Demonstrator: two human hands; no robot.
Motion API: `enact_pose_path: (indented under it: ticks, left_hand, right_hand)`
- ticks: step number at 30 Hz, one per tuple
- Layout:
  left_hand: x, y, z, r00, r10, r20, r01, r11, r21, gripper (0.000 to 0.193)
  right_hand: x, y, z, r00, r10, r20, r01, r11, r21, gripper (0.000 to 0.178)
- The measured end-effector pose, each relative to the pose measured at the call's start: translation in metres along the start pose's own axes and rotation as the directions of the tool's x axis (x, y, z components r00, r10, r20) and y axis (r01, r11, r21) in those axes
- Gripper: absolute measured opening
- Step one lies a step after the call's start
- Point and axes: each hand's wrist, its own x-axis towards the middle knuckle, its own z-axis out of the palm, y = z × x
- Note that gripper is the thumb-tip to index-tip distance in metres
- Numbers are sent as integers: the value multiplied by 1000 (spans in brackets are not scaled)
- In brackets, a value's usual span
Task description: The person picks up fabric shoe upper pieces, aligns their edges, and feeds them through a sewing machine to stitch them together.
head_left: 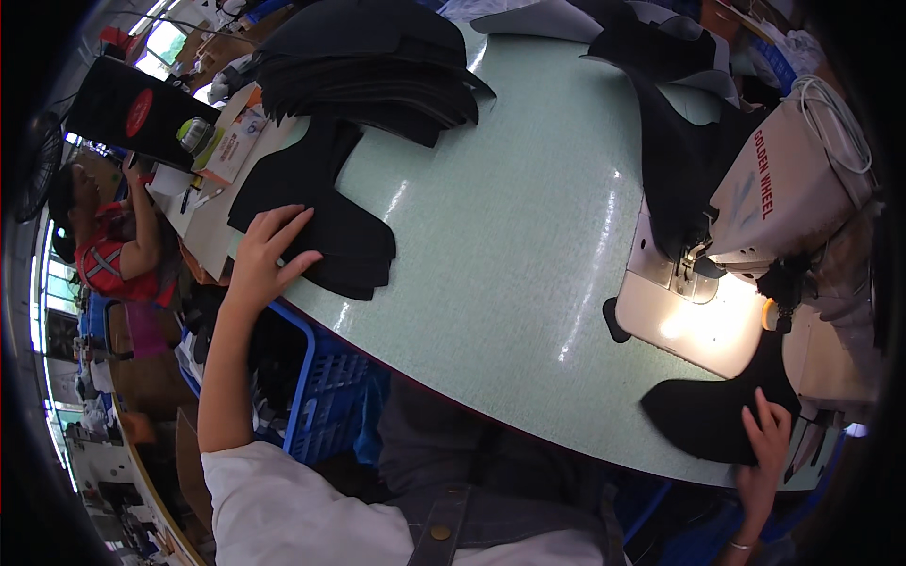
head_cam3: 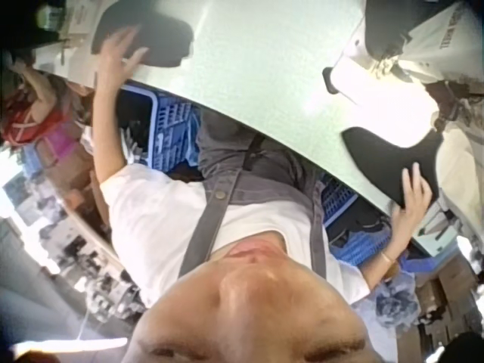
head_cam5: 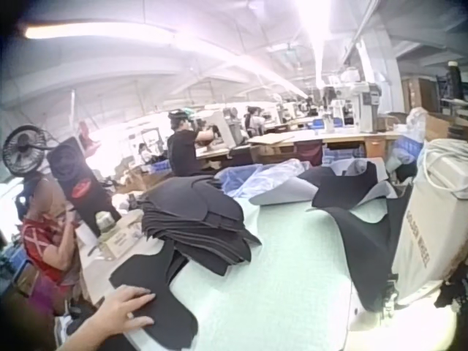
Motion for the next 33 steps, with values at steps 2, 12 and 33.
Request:
enact_pose_path:
  ticks: [2,12,33]
  left_hand:
    - [-7,-13,16,989,76,-129,-56,987,151,56]
    - [25,-77,3,935,-323,146,354,819,-451,55]
    - [104,225,-2,731,528,432,-361,837,-412,74]
  right_hand:
    - [21,-15,-3,987,-159,21,154,977,148,54]
    - [103,-64,-10,916,-273,295,259,962,87,65]
    - [114,-60,-3,921,-388,36,390,919,-51,44]
